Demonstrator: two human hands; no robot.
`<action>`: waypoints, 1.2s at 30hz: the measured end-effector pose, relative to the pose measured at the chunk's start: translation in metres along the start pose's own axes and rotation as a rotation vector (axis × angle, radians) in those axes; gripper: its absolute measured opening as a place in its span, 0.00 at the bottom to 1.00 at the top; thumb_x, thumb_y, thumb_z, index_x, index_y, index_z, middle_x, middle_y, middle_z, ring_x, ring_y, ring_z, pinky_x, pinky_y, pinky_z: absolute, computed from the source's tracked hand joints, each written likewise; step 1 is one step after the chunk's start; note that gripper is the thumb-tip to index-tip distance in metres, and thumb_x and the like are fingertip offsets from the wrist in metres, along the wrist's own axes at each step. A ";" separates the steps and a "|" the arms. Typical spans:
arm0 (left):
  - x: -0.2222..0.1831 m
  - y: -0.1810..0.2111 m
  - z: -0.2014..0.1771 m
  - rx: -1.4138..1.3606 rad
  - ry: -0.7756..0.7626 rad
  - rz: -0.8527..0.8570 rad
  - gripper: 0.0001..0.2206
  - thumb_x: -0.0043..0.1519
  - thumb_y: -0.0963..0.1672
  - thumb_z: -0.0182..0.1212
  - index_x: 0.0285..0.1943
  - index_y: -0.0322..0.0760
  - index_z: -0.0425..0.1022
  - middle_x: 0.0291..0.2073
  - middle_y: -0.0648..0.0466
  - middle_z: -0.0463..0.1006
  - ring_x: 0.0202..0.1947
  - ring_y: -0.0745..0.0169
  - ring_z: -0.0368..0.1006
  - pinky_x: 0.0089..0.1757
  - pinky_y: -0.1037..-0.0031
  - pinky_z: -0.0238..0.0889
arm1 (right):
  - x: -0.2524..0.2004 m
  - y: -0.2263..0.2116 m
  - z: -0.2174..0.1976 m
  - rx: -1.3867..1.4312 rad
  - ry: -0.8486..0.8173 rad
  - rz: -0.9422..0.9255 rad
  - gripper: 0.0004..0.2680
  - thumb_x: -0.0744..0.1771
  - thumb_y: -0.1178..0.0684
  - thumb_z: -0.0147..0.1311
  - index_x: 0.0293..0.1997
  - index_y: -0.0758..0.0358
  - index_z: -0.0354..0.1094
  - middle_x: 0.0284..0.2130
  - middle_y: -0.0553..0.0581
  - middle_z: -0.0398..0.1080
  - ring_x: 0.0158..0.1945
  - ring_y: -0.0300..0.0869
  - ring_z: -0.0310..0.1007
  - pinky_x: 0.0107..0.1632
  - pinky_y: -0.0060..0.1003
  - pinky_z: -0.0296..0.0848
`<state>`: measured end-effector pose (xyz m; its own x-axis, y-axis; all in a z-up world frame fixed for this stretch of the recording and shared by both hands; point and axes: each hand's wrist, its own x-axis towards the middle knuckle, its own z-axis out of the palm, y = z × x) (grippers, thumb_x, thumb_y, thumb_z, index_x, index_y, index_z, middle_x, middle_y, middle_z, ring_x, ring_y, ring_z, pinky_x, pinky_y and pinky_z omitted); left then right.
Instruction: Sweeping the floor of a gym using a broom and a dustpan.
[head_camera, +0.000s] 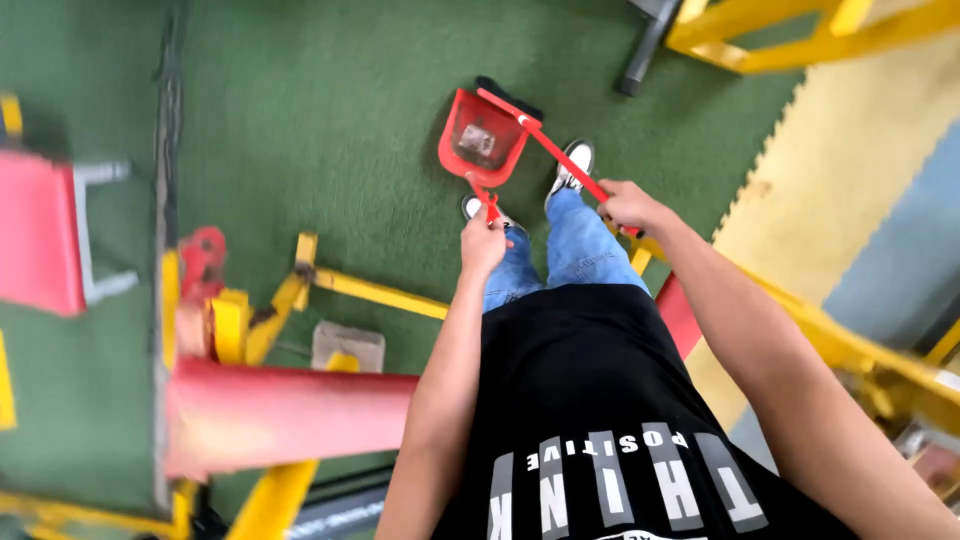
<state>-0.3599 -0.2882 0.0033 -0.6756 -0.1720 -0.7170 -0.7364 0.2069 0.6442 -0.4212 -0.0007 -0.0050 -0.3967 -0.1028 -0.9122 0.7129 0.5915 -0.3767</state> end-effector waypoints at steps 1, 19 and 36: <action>0.001 0.004 0.000 0.023 -0.027 0.010 0.16 0.65 0.42 0.51 0.62 0.37 0.72 0.31 0.47 0.81 0.22 0.58 0.80 0.30 0.67 0.73 | -0.006 0.016 0.000 0.032 0.017 0.009 0.24 0.63 0.61 0.49 0.70 0.59 0.60 0.25 0.51 0.71 0.22 0.37 0.66 0.25 0.35 0.65; 0.042 0.060 0.118 0.692 -0.240 0.327 0.18 0.61 0.43 0.56 0.61 0.38 0.76 0.50 0.38 0.79 0.52 0.38 0.76 0.52 0.55 0.68 | -0.046 0.287 -0.106 0.874 0.549 0.252 0.13 0.65 0.64 0.50 0.55 0.69 0.65 0.22 0.54 0.67 0.21 0.36 0.64 0.22 0.33 0.62; 0.011 0.112 0.235 0.869 -0.123 0.327 0.17 0.61 0.44 0.57 0.58 0.43 0.78 0.44 0.37 0.81 0.47 0.36 0.77 0.50 0.51 0.69 | -0.074 0.268 -0.031 0.816 0.273 0.147 0.23 0.64 0.61 0.49 0.69 0.60 0.66 0.21 0.49 0.66 0.19 0.34 0.62 0.21 0.33 0.61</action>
<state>-0.4408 -0.0404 0.0052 -0.7989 0.1147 -0.5904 -0.1903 0.8830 0.4291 -0.2184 0.1902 -0.0331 -0.3182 0.1862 -0.9296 0.9179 -0.1846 -0.3512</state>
